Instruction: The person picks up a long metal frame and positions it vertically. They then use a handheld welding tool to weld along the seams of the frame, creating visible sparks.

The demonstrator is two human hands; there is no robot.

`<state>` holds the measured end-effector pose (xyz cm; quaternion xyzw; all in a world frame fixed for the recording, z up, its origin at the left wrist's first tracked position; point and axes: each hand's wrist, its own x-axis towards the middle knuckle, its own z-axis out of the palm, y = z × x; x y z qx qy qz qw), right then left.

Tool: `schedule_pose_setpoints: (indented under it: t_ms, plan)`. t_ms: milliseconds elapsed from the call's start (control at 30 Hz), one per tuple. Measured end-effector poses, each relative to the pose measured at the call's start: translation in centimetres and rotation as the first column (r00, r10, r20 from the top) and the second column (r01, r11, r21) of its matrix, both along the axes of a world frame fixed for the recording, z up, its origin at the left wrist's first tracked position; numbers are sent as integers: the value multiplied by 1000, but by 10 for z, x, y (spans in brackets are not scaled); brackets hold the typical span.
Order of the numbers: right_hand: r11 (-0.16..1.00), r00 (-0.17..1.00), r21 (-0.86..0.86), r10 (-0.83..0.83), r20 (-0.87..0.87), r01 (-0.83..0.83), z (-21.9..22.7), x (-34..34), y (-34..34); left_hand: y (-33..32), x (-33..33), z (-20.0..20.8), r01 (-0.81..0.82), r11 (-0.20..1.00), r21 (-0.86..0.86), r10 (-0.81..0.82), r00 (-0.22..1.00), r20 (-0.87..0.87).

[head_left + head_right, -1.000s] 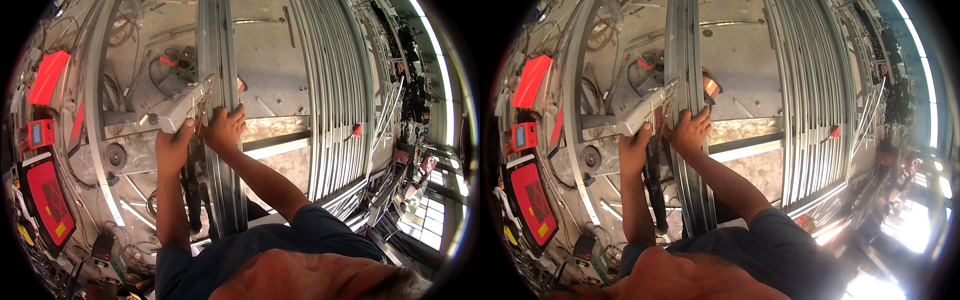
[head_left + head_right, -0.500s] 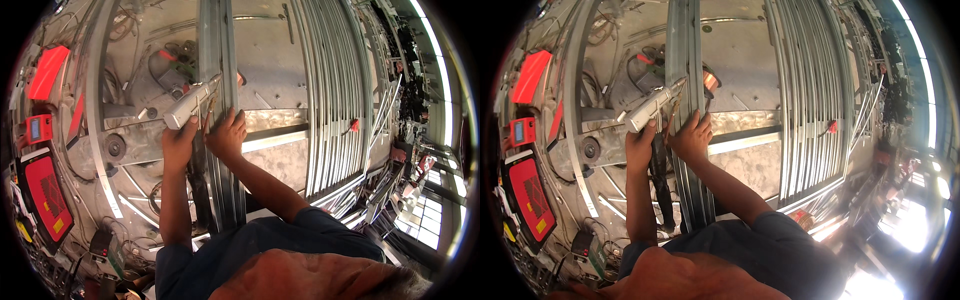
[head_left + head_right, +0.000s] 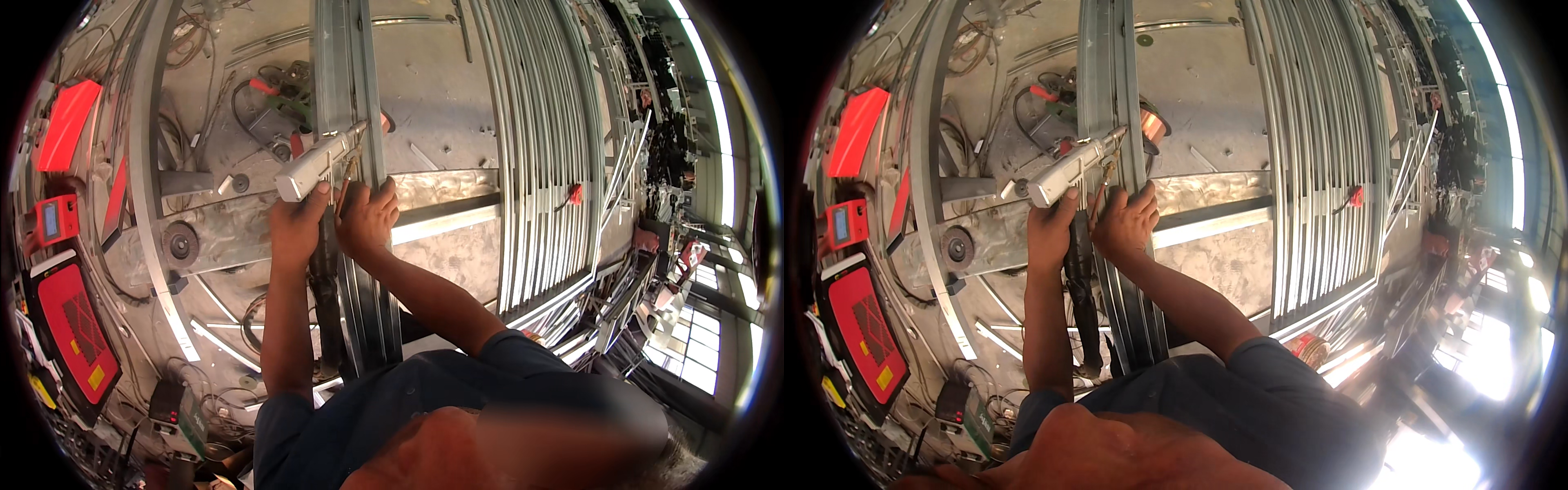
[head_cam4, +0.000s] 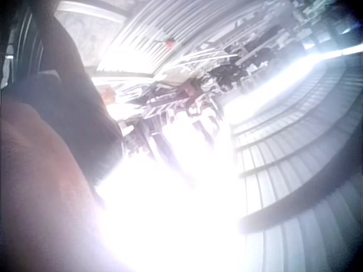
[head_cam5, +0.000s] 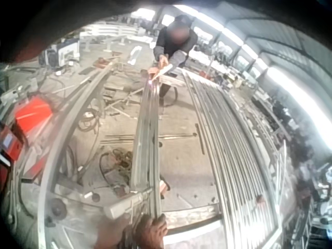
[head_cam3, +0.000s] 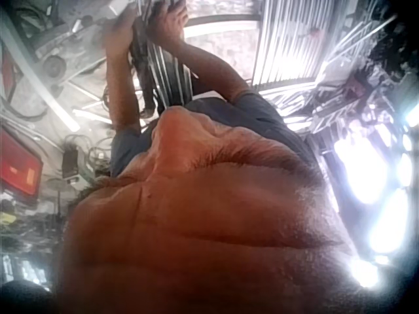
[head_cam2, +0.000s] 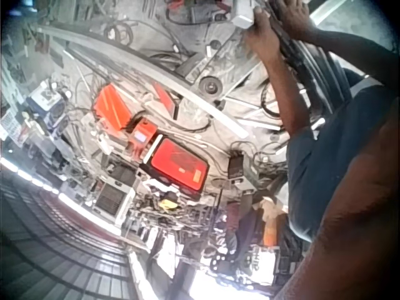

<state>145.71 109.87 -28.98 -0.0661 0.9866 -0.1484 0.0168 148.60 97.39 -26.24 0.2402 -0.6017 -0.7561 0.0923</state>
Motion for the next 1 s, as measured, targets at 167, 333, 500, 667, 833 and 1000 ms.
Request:
schedule_pose_setpoints:
  t_ms: [167, 333, 500, 667, 833, 1000]
  plan:
    - [999, 999, -42, 13, -38, -15, -3, -1, -2, -3, -3, -15, -50, 985, -166, 27, 990, -136]
    - [999, 998, -40, 29, -53, -32, -4, 1, 2, 4, 15, 16, 10, 993, 115, -19, 997, 78]
    - [993, 998, -104, 54, 12, -52, 1, 12, 16, 10, 29, 31, 37, 999, -18, -35, 993, 113]
    - [996, 996, -77, 50, 75, -44, 16, 51, 31, 19, 43, 29, 1, 1000, -31, 2, 995, 98]
    - [997, 998, -59, 51, 44, -48, 3, 56, 35, 24, 51, 34, -10, 1000, 22, 8, 996, 85]
    - [998, 989, -40, 46, 137, -41, 2, 55, 36, 23, 52, 38, 7, 989, 151, -23, 994, 104]
